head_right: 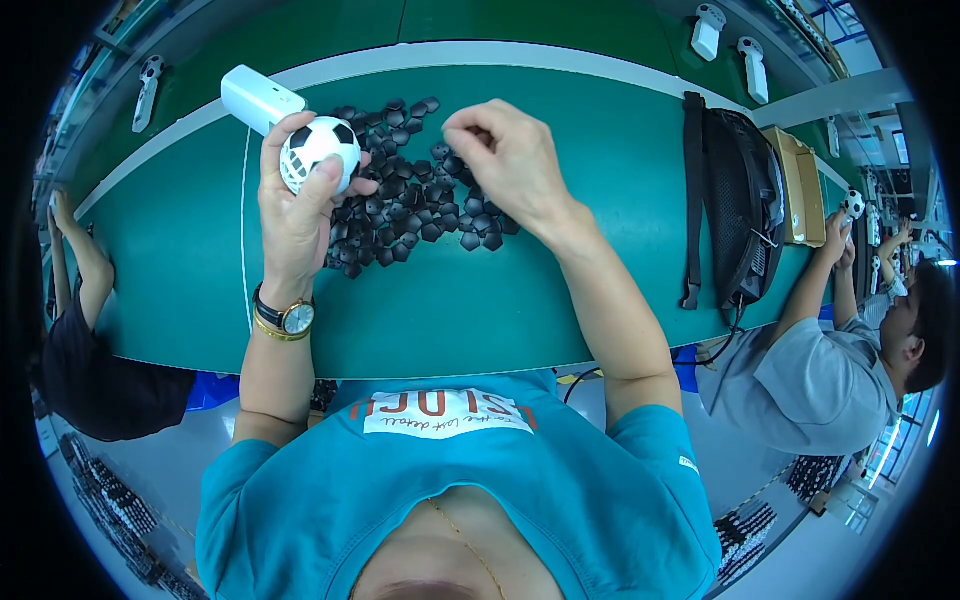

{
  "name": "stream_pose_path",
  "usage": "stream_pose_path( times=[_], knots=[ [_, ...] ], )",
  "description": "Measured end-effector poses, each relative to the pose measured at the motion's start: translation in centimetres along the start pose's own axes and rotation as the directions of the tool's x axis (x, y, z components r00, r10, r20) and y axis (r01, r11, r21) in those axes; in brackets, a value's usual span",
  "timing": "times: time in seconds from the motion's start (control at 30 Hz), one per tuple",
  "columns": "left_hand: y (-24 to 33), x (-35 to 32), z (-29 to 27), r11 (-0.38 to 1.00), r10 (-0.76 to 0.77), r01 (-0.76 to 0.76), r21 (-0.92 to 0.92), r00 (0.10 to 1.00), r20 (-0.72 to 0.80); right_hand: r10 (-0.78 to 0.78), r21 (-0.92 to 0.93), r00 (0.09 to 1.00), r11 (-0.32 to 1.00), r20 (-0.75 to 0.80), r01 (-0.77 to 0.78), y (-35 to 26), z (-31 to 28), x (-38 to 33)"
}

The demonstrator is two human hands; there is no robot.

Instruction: Assembling small handheld fans or electronic devices at a factory workbench.

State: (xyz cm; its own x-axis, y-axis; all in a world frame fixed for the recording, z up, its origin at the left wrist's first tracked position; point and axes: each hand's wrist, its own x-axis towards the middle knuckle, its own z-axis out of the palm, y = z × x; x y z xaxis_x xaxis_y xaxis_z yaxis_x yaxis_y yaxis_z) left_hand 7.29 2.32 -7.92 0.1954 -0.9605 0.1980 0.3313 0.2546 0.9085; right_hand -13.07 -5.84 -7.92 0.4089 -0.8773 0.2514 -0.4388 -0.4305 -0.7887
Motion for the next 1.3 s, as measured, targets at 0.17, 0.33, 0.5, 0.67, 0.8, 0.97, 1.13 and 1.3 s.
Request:
stream_pose_path(
  times=[0.17, 0.33, 0.5, 0.67, 0.8, 0.97, 1.13, 1.3],
  knots=[
    [-0.2, 0.4, -0.4, 0.998, 0.010, -0.016, -0.064, 0.997, -0.079, -0.172, -0.334, 0.983, 0.925, 0.059, 0.182, 0.4, 0.9, 0.3],
    [-0.2, 0.5, -0.8, 0.995, 0.020, -0.027, -0.096, 0.997, -0.068, -0.220, -0.458, 0.967, 0.851, 0.131, 0.256, 0.4, 1.1, 0.8],
    [-0.3, 0.6, -0.7, 0.999, 0.020, -0.023, -0.040, 0.997, -0.069, -0.116, -0.523, 0.965, 0.822, 0.234, 0.225, 0.2, 1.4, 1.8],
    [-0.1, 0.5, -0.7, 0.997, 0.023, -0.027, -0.065, 0.997, -0.068, 0.073, -0.433, 0.966, 0.900, 0.248, 0.043, -1.3, 1.1, 2.4],
    [0.2, 0.5, -0.7, 0.990, 0.009, -0.015, -0.143, 0.999, -0.041, 0.088, 0.127, 0.949, 0.983, 0.303, -0.132, -2.8, 1.0, 1.6],
    [0.8, 0.6, -0.5, 0.950, -0.007, 0.007, -0.311, 1.000, 0.002, 0.052, 0.547, 0.925, 0.793, 0.375, -0.267, -5.8, 1.7, -0.3],
    [0.7, 0.6, 0.0, 0.936, -0.013, 0.012, -0.352, 1.000, -0.001, 0.067, 0.655, 0.930, 0.692, 0.360, -0.304, -6.5, 3.1, -1.2],
    [0.3, 0.3, -0.1, 0.927, -0.023, 0.031, -0.373, 0.999, 0.027, -0.162, 0.489, 0.987, 0.862, 0.015, 0.134, -5.9, 5.1, -0.9]
  ],
)
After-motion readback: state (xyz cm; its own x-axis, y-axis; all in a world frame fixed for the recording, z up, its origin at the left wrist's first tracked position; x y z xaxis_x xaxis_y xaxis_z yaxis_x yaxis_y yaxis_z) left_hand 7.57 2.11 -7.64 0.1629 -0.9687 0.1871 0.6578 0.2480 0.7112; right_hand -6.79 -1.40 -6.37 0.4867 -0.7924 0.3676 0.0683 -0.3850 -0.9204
